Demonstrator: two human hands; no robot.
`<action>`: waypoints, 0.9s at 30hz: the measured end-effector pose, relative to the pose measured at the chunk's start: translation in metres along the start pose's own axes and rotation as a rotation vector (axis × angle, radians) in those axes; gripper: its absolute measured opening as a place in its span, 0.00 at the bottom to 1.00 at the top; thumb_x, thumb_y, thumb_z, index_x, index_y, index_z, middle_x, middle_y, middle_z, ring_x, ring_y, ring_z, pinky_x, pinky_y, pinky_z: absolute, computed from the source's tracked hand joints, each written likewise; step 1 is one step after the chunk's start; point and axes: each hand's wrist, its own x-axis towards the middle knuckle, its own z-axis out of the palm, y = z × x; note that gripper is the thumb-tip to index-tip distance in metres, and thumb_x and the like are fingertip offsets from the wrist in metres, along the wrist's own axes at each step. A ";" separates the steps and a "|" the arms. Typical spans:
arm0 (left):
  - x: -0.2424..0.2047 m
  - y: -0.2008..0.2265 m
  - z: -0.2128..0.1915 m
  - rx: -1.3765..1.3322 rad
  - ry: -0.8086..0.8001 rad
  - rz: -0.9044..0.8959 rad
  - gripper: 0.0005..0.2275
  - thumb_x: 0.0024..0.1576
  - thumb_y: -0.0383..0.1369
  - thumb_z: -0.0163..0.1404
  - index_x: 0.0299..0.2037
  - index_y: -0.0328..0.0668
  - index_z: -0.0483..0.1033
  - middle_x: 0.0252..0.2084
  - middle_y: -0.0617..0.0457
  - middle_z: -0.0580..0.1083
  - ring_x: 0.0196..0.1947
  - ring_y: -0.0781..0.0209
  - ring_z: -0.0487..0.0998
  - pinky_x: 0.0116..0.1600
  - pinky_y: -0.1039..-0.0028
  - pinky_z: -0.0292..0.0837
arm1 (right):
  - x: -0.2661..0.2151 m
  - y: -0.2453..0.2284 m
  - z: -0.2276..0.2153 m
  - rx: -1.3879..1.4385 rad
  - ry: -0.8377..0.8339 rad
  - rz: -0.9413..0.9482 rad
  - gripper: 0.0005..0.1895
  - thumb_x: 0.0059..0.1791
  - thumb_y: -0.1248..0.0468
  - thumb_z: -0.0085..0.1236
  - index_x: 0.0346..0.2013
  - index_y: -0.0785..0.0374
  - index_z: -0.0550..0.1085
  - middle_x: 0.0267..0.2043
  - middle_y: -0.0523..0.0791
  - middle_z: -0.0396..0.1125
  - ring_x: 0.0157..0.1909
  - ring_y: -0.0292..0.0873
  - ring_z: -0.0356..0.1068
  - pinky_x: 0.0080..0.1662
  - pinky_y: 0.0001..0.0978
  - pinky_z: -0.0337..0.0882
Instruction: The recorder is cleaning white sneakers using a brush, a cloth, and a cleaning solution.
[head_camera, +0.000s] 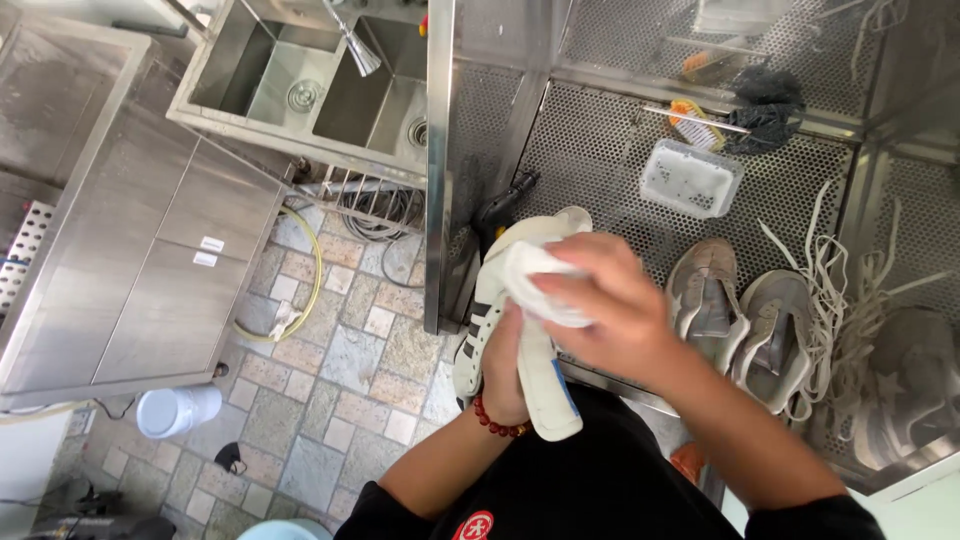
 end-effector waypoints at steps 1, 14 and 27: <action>0.001 -0.008 -0.002 0.000 -0.011 0.002 0.23 0.72 0.47 0.32 0.61 0.32 0.66 0.46 0.52 0.72 0.43 0.67 0.72 0.50 0.76 0.70 | -0.008 0.011 0.008 -0.009 0.005 -0.003 0.17 0.36 0.69 0.69 0.39 0.62 0.77 0.49 0.49 0.68 0.48 0.50 0.71 0.47 0.41 0.71; -0.015 -0.046 -0.019 0.296 0.122 -0.086 0.23 0.70 0.44 0.36 0.59 0.28 0.70 0.46 0.50 0.73 0.44 0.63 0.74 0.50 0.75 0.71 | -0.038 0.050 0.001 -0.217 0.269 0.233 0.11 0.50 0.73 0.64 0.47 0.71 0.76 0.48 0.52 0.66 0.46 0.48 0.69 0.45 0.39 0.71; -0.022 -0.025 -0.009 0.309 0.124 0.061 0.20 0.69 0.39 0.39 0.62 0.29 0.67 0.52 0.49 0.73 0.49 0.64 0.73 0.55 0.75 0.70 | -0.042 0.043 0.003 -0.122 -0.004 -0.338 0.12 0.37 0.70 0.68 0.34 0.67 0.79 0.51 0.46 0.72 0.47 0.48 0.67 0.43 0.39 0.66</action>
